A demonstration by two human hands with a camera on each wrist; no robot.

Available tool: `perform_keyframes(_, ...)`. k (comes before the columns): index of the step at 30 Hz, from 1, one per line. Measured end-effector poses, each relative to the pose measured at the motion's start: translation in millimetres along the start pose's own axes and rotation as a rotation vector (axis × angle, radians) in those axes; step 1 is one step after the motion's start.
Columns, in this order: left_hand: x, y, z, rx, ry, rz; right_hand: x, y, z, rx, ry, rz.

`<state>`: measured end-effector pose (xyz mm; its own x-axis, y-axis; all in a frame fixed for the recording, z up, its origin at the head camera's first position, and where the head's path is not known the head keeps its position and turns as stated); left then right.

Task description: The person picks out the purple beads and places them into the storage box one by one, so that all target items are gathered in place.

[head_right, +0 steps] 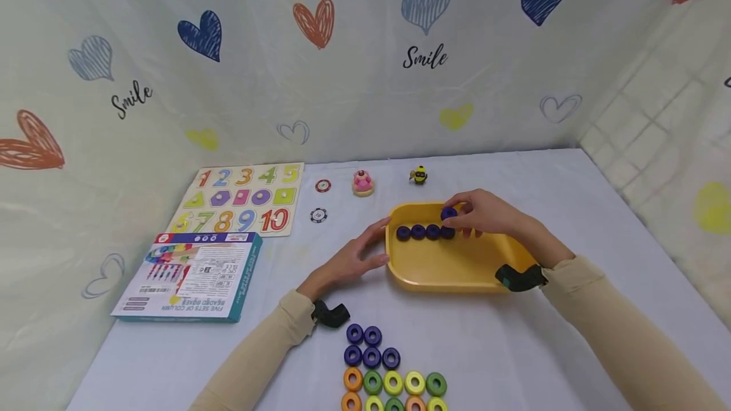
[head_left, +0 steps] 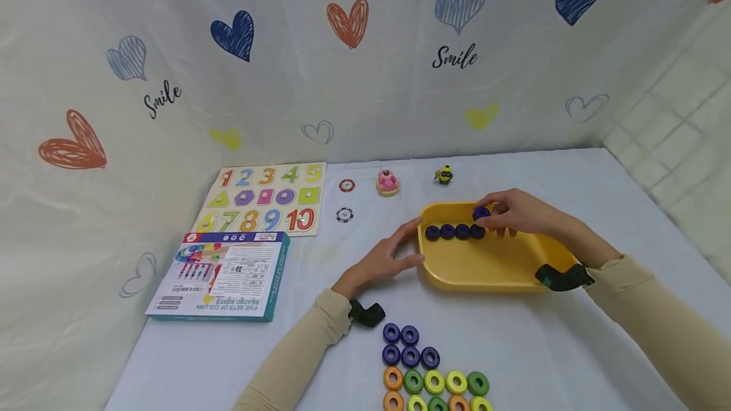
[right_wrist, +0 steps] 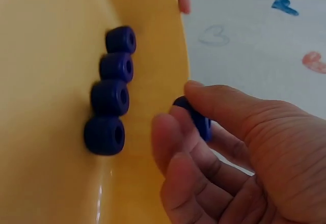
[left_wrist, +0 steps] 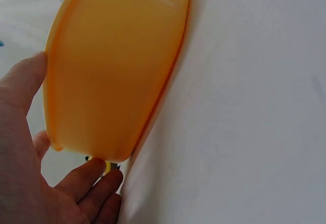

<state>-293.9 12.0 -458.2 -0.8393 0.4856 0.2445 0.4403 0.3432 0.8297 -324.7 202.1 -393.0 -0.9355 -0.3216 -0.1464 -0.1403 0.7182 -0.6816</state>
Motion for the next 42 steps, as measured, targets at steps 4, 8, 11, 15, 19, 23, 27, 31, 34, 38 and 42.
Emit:
perform_keyframes(4, 0.5, 1.4, 1.2, 0.008, -0.002, 0.013, 2, 14, 1, -0.033, -0.020, 0.029)
perform_keyframes(8, 1.1, 1.9, -0.2, 0.017, 0.004, 0.025, 0, 27, 4, -0.108, -0.052, 0.059)
perform_keyframes(11, 0.6, 0.6, -0.6, 0.013, 0.006, 0.021, 0, 36, 5, -0.156, -0.061, 0.099)
perform_keyframes(15, -1.0, -1.9, 0.3, 0.004, 0.000, 0.006, 1, 43, 8, -0.157, -0.063, 0.138)
perform_keyframes(19, -1.8, -4.4, 1.3, 0.005, 0.000, 0.000, 2, 47, 14, -0.118, -0.079, 0.145)
perform_keyframes(23, -0.7, -3.7, 1.2, 0.003, 0.001, 0.009, 4, 49, 17, -0.096, -0.084, 0.144)
perform_keyframes(27, 0.3, -1.1, 0.7, 0.000, 0.000, 0.017, 5, 47, 18, -0.095, -0.088, 0.130)
perform_keyframes(31, 0.9, -0.5, 0.3, 0.017, 0.003, 0.006, 4, 44, 18, -0.102, -0.099, 0.114)
perform_keyframes(34, 0.5, -0.8, 0.5, 0.022, 0.004, 0.000, 3, 43, 17, -0.108, -0.109, 0.109)
perform_keyframes(38, -0.4, -1.1, 1.2, 0.021, 0.002, -0.003, -1, 37, 12, -0.136, -0.114, 0.101)
perform_keyframes(42, 0.1, 0.1, 0.4, 0.023, 0.001, 0.007, -9, 14, 5, -0.206, -0.094, 0.039)
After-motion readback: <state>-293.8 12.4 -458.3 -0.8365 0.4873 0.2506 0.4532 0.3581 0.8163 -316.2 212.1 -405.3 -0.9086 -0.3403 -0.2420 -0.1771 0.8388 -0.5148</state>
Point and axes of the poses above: each hand's wrist, its own x-axis towards the middle knuckle, its own z-axis out of the palm, y = z × x, the point moved 10 cm from there along x, towards the middle knuckle, and after that the axes turned 13 degrees about y, right-handed, at the moved point
